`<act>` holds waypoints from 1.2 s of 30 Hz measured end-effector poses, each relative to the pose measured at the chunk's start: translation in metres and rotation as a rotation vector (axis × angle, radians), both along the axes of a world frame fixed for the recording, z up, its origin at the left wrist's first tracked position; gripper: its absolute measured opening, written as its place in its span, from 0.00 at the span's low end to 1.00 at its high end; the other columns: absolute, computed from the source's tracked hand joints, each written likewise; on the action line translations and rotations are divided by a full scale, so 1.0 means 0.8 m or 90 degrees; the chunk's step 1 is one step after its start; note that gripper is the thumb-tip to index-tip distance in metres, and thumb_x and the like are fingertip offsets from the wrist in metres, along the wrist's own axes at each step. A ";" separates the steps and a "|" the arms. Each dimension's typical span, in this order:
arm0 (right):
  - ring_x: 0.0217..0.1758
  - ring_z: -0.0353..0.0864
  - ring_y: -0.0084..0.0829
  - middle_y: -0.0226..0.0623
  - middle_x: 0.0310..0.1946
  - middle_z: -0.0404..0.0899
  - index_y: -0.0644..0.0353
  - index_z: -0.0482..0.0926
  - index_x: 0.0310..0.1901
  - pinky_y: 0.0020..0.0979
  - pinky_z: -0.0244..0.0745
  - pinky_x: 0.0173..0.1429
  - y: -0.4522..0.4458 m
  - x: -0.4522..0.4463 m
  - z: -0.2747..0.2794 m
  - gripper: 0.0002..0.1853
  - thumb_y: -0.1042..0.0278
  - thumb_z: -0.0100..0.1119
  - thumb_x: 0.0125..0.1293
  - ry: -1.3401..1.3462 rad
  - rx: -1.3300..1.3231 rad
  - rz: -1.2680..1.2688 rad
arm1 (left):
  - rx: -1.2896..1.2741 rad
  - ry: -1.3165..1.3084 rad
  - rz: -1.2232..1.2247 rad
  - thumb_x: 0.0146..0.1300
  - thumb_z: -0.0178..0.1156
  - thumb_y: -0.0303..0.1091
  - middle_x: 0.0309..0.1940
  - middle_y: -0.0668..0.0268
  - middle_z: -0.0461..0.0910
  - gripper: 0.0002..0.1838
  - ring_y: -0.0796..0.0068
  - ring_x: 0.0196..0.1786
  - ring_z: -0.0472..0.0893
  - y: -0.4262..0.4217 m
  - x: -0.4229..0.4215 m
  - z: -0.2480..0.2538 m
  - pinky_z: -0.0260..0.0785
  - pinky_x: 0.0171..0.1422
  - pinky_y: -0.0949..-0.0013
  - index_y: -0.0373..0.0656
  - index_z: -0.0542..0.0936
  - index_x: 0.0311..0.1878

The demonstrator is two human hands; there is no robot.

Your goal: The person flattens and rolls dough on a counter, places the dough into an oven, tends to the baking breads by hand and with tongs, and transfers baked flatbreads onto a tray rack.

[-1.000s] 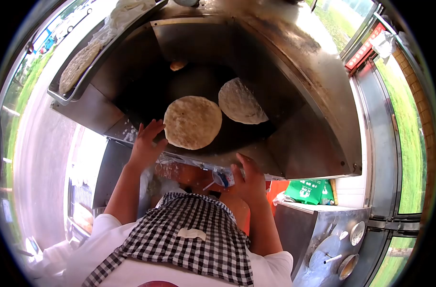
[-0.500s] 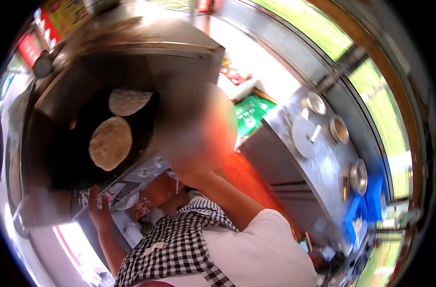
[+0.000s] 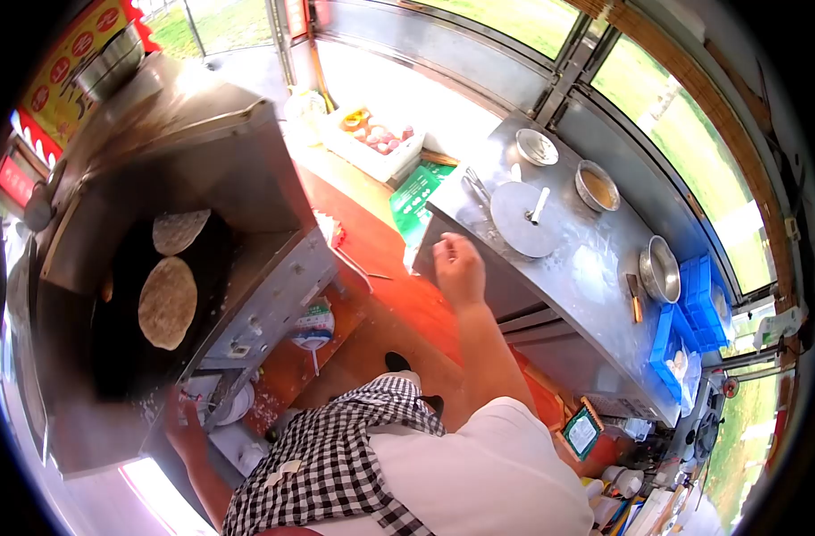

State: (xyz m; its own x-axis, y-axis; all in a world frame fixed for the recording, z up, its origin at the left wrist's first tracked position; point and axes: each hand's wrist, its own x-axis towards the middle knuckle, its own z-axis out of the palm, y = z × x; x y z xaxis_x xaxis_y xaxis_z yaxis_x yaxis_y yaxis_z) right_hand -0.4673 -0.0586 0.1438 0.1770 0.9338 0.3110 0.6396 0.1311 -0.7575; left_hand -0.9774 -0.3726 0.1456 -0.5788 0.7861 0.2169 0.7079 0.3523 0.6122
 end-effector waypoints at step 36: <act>0.71 0.73 0.51 0.52 0.66 0.73 0.60 0.70 0.69 0.49 0.72 0.71 0.106 0.462 -0.145 0.34 0.57 0.69 0.65 -0.445 -0.022 -0.554 | -0.248 -0.056 -0.134 0.67 0.66 0.29 0.58 0.53 0.86 0.20 0.59 0.59 0.86 0.170 0.194 -0.057 0.77 0.64 0.61 0.37 0.83 0.62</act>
State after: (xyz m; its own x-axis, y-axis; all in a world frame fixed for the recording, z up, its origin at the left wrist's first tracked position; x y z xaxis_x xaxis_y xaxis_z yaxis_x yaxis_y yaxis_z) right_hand -0.0975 0.0262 0.0277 0.5711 0.5865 0.5744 0.7898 -0.5832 -0.1898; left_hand -0.8224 -0.2368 0.0999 -0.4003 0.9021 -0.1613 0.7401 0.4220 0.5236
